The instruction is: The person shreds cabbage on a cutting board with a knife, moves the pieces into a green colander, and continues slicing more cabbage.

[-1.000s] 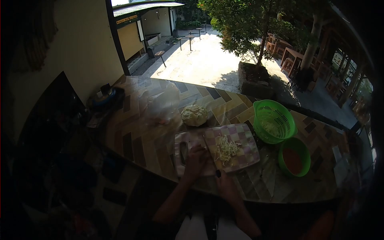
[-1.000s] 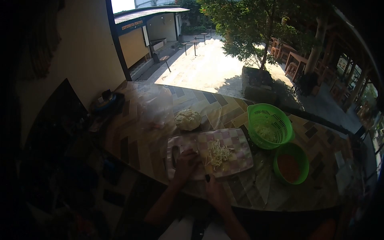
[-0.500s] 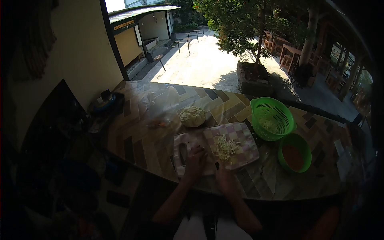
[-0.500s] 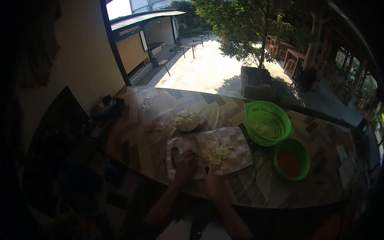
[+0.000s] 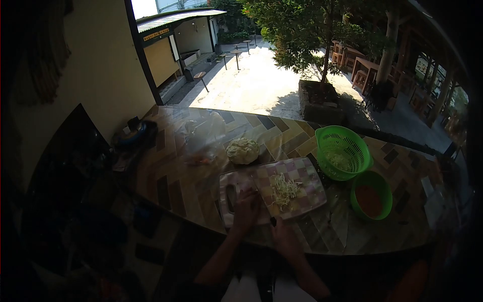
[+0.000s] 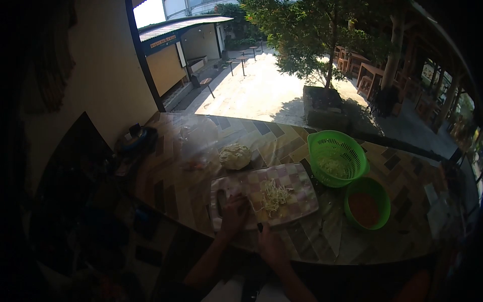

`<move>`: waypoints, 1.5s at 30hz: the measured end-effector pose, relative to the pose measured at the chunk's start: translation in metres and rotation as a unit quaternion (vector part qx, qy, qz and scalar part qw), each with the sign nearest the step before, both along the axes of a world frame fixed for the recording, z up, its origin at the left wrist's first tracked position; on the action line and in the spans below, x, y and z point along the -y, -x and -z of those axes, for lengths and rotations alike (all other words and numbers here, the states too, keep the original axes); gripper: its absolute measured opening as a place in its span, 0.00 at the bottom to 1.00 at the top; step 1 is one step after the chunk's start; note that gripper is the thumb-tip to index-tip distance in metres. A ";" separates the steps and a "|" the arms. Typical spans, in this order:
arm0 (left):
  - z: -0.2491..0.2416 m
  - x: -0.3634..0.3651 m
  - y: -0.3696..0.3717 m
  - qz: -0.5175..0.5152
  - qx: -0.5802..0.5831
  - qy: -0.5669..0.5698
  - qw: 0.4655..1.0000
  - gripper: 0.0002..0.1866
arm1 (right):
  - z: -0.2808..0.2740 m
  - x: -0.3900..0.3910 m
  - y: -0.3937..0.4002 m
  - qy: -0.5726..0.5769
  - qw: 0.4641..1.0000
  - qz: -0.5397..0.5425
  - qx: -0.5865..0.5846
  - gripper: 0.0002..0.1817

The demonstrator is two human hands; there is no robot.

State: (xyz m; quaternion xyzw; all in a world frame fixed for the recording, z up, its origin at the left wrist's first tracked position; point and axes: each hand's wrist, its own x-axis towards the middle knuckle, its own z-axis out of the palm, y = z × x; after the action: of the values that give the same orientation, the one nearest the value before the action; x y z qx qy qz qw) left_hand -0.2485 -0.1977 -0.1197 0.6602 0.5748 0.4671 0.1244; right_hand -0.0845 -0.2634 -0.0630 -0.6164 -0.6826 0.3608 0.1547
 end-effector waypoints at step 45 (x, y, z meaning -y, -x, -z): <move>0.001 0.001 0.002 -0.010 0.016 0.006 1.000 0.12 | 0.009 -0.026 0.013 -0.030 0.998 0.009 0.063 0.20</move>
State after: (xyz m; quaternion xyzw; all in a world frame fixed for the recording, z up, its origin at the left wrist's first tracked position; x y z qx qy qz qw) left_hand -0.2504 -0.1988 -0.1204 0.6461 0.5820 0.4755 0.1330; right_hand -0.0974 -0.2373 -0.0724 -0.6391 -0.6958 0.2996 0.1328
